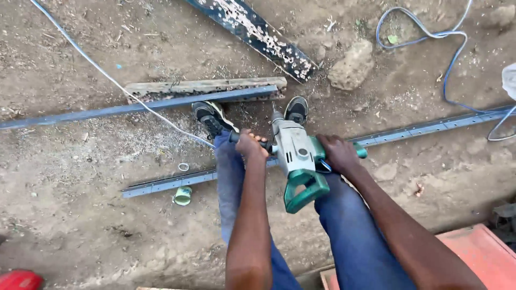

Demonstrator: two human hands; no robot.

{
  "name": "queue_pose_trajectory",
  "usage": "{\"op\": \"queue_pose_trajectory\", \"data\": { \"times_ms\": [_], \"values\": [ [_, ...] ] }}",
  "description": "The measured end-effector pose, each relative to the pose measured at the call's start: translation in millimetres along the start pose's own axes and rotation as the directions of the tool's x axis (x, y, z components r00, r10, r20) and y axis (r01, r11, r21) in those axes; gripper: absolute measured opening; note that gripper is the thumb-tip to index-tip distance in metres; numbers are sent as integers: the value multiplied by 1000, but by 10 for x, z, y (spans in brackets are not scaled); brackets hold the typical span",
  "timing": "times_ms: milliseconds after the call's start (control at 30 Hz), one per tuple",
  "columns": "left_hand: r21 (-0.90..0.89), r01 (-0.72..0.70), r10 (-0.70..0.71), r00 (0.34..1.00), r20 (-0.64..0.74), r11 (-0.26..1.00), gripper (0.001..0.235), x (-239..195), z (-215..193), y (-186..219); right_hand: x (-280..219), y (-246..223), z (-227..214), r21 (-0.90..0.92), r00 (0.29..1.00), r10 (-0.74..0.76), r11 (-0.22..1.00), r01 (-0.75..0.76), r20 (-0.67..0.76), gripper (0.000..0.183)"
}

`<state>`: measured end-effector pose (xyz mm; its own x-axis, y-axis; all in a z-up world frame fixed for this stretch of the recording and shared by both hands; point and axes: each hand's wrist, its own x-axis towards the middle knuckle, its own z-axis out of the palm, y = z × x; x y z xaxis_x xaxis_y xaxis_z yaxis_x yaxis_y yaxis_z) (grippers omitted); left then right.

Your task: Drilling holes into a metal L-beam using a large electric rotary hammer drill.

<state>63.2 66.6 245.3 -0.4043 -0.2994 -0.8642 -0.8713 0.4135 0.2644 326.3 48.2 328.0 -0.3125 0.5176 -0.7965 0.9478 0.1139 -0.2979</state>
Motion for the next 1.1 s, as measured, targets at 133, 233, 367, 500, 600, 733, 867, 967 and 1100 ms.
{"op": "queue_pose_trajectory", "data": {
  "times_ms": [133,233,367,500,600,733,867,967,1100],
  "values": [
    [1,-19,19,1000,22,1000,7,-494,-157,214,-148,-8,99,27,1000,-11,1000,11,0,72],
    [-68,11,-7,999,51,998,18,-795,-439,287,-241,-22,110,28,997,-79,997,79,4,70],
    [-226,-3,32,992,124,974,20,-1066,-728,417,-170,-380,-343,54,971,-240,969,240,-6,73],
    [-355,-112,185,966,178,928,26,-1301,-1066,673,79,-802,-476,-46,925,-373,925,377,76,80],
    [-350,-277,350,923,163,895,27,-1151,-1195,785,491,-1064,-477,-25,894,-420,903,428,159,65],
    [-395,-367,434,896,93,842,31,-929,-1268,1114,1439,-1069,-365,-212,933,-355,909,358,53,48],
    [-367,-465,516,855,48,805,35,-649,-1294,1409,2689,-1365,-316,-203,915,-396,904,376,-70,28],
    [-331,-534,572,820,23,778,38,-510,-1414,1617,3402,-1929,-155,-349,842,-531,810,471,-94,35],
    [-404,-515,537,841,-68,756,28,-385,-1403,1680,3991,-2530,324,-486,826,-541,686,542,157,50]
  ]
}}
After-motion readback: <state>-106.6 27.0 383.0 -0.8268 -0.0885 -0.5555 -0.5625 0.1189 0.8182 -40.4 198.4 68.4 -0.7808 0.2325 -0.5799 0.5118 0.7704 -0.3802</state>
